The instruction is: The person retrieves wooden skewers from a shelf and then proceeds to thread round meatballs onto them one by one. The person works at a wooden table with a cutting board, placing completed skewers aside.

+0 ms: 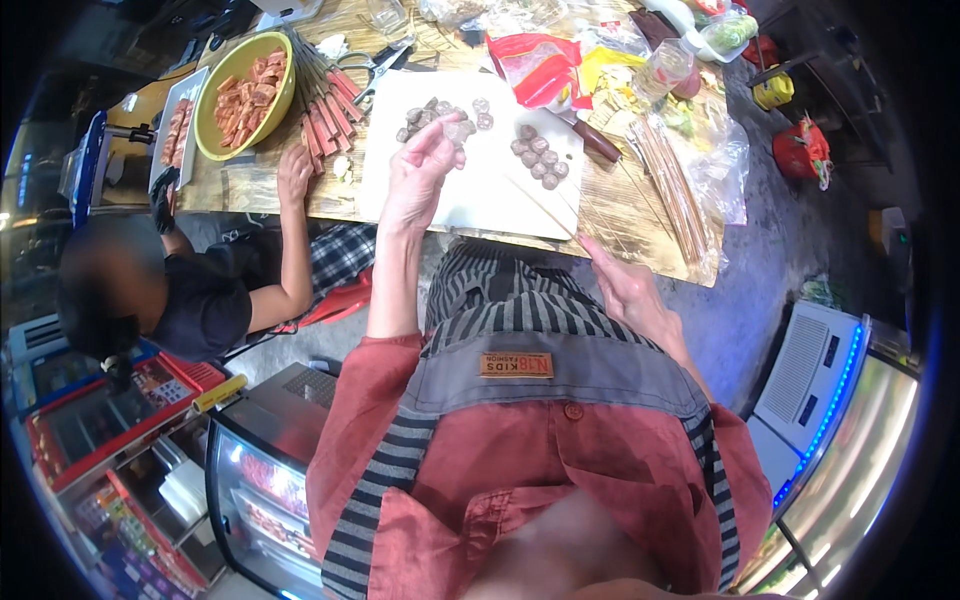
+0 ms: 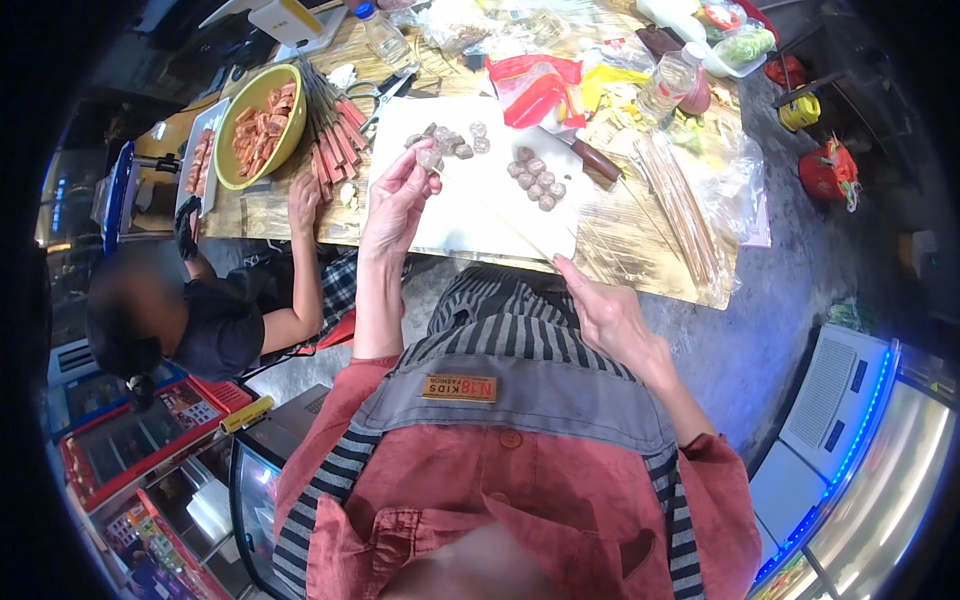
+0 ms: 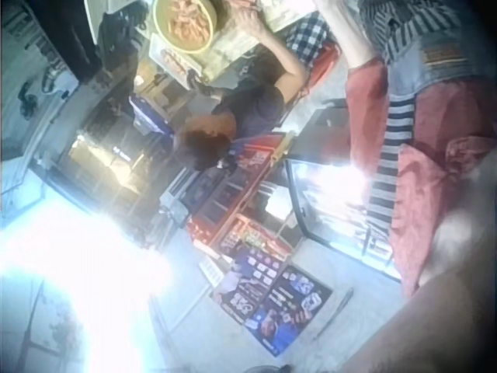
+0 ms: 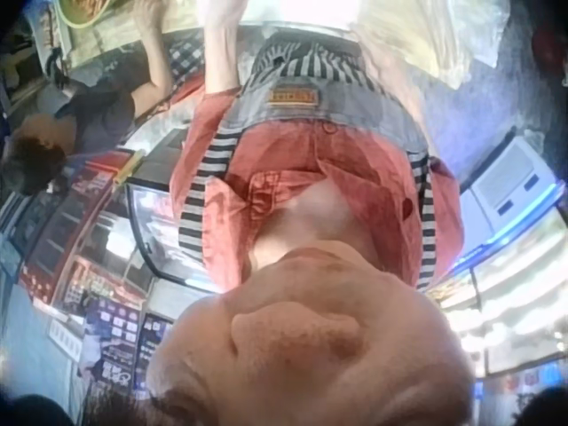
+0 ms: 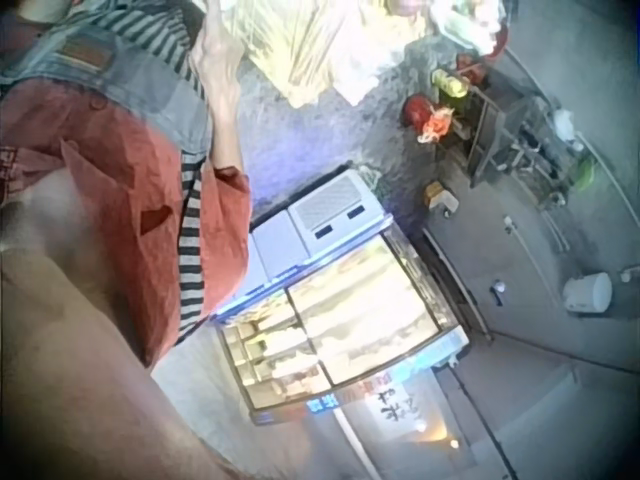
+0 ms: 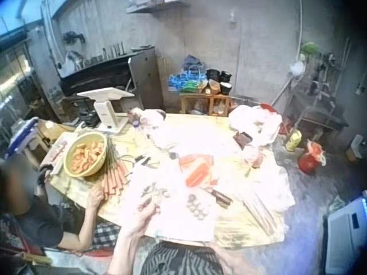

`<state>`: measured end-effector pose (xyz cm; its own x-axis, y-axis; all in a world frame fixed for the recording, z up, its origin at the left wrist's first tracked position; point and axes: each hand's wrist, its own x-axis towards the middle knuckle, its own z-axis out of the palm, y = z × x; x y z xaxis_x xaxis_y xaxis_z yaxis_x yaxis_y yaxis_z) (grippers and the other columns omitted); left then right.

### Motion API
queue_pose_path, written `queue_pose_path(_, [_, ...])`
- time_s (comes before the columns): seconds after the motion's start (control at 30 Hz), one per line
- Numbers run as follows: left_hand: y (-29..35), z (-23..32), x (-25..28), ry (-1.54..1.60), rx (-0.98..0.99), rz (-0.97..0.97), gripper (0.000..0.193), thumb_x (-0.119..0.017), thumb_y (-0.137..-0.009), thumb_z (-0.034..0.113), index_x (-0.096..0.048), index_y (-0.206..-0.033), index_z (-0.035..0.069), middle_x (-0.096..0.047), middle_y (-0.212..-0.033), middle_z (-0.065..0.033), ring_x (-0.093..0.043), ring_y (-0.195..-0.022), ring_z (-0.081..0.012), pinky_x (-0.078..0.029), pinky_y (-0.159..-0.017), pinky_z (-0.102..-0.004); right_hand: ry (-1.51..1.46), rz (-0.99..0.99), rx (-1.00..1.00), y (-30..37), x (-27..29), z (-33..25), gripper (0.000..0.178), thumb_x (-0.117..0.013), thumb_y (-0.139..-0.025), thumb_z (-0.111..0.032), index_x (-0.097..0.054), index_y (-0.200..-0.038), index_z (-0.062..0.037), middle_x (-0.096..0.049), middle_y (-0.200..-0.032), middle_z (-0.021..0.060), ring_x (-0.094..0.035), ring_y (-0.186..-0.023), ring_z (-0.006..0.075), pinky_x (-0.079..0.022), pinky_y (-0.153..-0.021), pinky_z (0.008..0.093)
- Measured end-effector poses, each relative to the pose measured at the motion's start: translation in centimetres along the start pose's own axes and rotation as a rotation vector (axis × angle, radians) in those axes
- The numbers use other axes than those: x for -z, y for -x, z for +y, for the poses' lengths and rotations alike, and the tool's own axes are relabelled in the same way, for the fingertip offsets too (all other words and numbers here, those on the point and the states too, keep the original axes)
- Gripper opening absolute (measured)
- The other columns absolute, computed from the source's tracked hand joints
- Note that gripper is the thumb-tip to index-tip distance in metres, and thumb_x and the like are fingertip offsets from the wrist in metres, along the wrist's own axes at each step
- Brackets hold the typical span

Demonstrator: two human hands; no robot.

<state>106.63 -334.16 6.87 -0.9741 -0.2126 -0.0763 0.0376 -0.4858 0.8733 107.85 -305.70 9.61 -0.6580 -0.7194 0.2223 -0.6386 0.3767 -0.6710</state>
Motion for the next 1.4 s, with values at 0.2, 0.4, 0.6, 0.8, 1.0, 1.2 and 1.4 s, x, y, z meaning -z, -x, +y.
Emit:
queue_pose_path(0.2, [0.3,1.2,-0.4,-0.214,-0.086,0.014,0.039,-0.062,-0.074,0.013,-0.05,-0.108,-0.004,-0.055,-0.093,-0.0056,-0.048,-0.07,-0.0101,-0.039,-0.067,-0.0205,0.021,0.006,0.026,0.1,0.5,0.1,0.05,-0.049,-0.07,0.009,-0.042,-0.118,-0.0019,-0.051,-0.062,0.0147,-0.051,-0.049,0.0252,-0.04,-0.045,0.033])
queue_pose_path(0.4, [0.2,2.1,-1.1,-0.264,-0.104,0.007,0.035,-0.061,-0.074,0.009,-0.052,-0.106,-0.003,-0.056,-0.083,-0.0037,-0.048,-0.069,-0.0089,-0.04,-0.067,-0.0209,-0.07,0.051,0.016,0.2,1.0,-0.2,0.037,-0.05,-0.074,0.005,-0.048,-0.11,0.0011,-0.056,-0.071,0.0172,-0.055,-0.052,0.0249,-0.042,-0.047,0.0308])
queue_pose_path(0.6, [-0.4,-0.2,0.3,0.228,-0.008,0.06,0.028,-0.055,-0.08,0.01,-0.051,-0.104,-0.002,-0.057,-0.088,-0.0053,-0.05,-0.068,-0.0118,-0.041,-0.067,-0.0249,-0.498,0.128,-0.435,-1.1,3.5,0.0,0.014,-0.045,-0.083,-0.009,-0.051,-0.073,-0.0003,-0.047,-0.052,0.0055,-0.043,-0.045,0.0094,-0.035,-0.043,0.0223])
queue_pose_path(0.8, [0.2,-1.2,-2.4,0.411,0.084,-0.105,0.032,-0.058,-0.078,0.015,-0.051,-0.105,-0.002,-0.056,-0.089,-0.0053,-0.049,-0.071,-0.013,-0.04,-0.067,-0.0273,-0.714,0.69,-0.235,-6.5,7.4,0.4,0.033,-0.037,-0.087,-0.022,-0.048,-0.064,-0.0004,-0.042,-0.05,0.001,-0.037,-0.044,0.0054,-0.028,-0.041,0.0199])
queue_pose_path(1.0, [1.3,0.0,-5.5,0.264,0.07,-0.178,0.042,-0.059,-0.077,0.021,-0.047,-0.107,-0.005,-0.052,-0.081,-0.0026,-0.044,-0.068,-0.0112,-0.035,-0.063,-0.0245,-0.601,0.773,0.023,-7.9,7.5,-1.9,0.044,-0.027,-0.09,-0.026,-0.057,-0.084,0.0058,-0.04,-0.051,0.0,-0.032,-0.045,0.0044,-0.023,-0.042,0.0181])
queue_pose_path(1.2, [2.4,1.5,-5.8,0.173,-0.01,-0.182,0.045,-0.061,-0.076,0.023,-0.047,-0.108,-0.005,-0.053,-0.083,-0.0031,-0.045,-0.068,-0.0113,-0.036,-0.062,-0.0244,-0.649,0.733,0.064,-6.8,7.4,-4.9,0.036,-0.038,-0.089,-0.024,-0.055,-0.081,0.0074,-0.05,-0.058,0.0074,-0.045,-0.047,0.0098,-0.033,-0.043,0.0188])
queue_pose_path(1.4, [3.4,2.4,-6.2,0.138,-0.052,-0.175,0.047,-0.062,-0.075,0.024,-0.047,-0.109,-0.005,-0.053,-0.083,-0.0032,-0.045,-0.066,-0.0106,-0.036,-0.061,-0.0243,-0.668,0.514,0.242,-5.7,5.9,-6.7,0.012,-0.045,-0.08,0.0,-0.052,-0.083,0.0084,-0.055,-0.064,0.0149,-0.052,-0.053,0.017,-0.042,-0.047,0.0255])
